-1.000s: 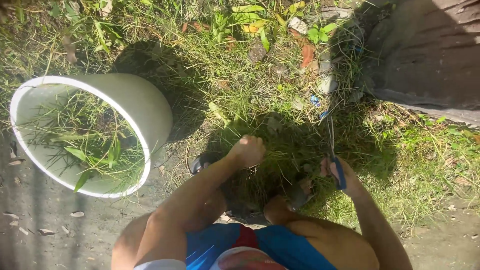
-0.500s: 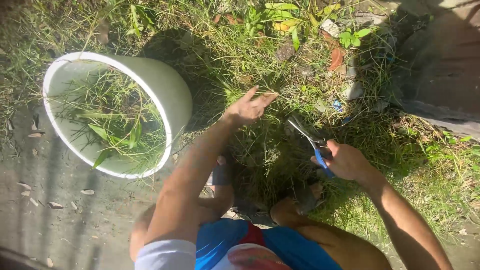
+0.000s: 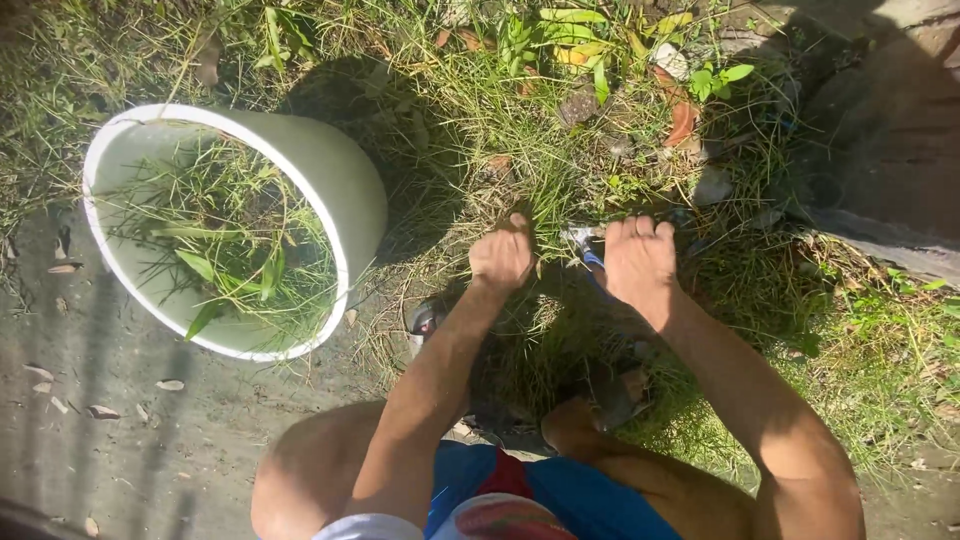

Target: Cutting grass and weeds with scissors and placing them into a white bucket.

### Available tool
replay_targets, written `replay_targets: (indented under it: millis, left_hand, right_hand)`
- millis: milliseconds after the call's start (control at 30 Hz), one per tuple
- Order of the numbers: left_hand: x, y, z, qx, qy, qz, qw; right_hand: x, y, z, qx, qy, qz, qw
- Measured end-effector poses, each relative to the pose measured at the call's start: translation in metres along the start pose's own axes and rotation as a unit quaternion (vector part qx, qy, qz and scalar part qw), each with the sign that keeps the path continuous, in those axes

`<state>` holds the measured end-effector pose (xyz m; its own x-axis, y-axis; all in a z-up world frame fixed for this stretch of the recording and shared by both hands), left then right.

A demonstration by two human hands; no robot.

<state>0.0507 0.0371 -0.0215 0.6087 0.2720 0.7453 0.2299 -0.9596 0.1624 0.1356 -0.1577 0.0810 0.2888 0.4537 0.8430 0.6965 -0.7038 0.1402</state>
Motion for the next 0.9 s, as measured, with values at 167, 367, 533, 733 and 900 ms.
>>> replay_targets:
  millis: [167,367,533,733,900]
  left_hand:
    - [-0.066,-0.025,0.024,-0.151,0.229,0.113,0.955]
    - [-0.077,-0.044,0.041,-0.194,0.376,0.044,0.905]
    - [0.070,-0.061,0.047,-0.064,-0.002,-0.119,0.991]
    - [0.174,-0.012,0.034,-0.194,0.012,0.099,0.976]
    - [0.154,0.004,0.009,-0.057,-0.100,0.092,0.989]
  right_hand:
    - [-0.034,-0.019,0.037,0.036,0.063,-0.131,0.989]
    - [-0.150,-0.012,0.017,0.067,0.085,-0.078,0.991]
    - [-0.022,0.034,-0.042,0.044,0.095,0.079,0.991]
    - [0.017,0.070,-0.055,-0.088,-0.093,0.074,0.989]
    - [-0.011,0.097,-0.096,-0.112,-0.096,0.080,0.986]
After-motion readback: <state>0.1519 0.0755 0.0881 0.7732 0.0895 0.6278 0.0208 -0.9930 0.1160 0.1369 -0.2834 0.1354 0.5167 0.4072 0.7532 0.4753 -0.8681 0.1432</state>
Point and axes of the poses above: each hand's wrist, its own z-axis towards the middle knuckle, its own x-axis out of the back of the hand, y = z × x, the point moved 1 cm from there along z, towards the middle knuckle, and after that the axes turned 4 degrees about y, right-handed, at the moved point
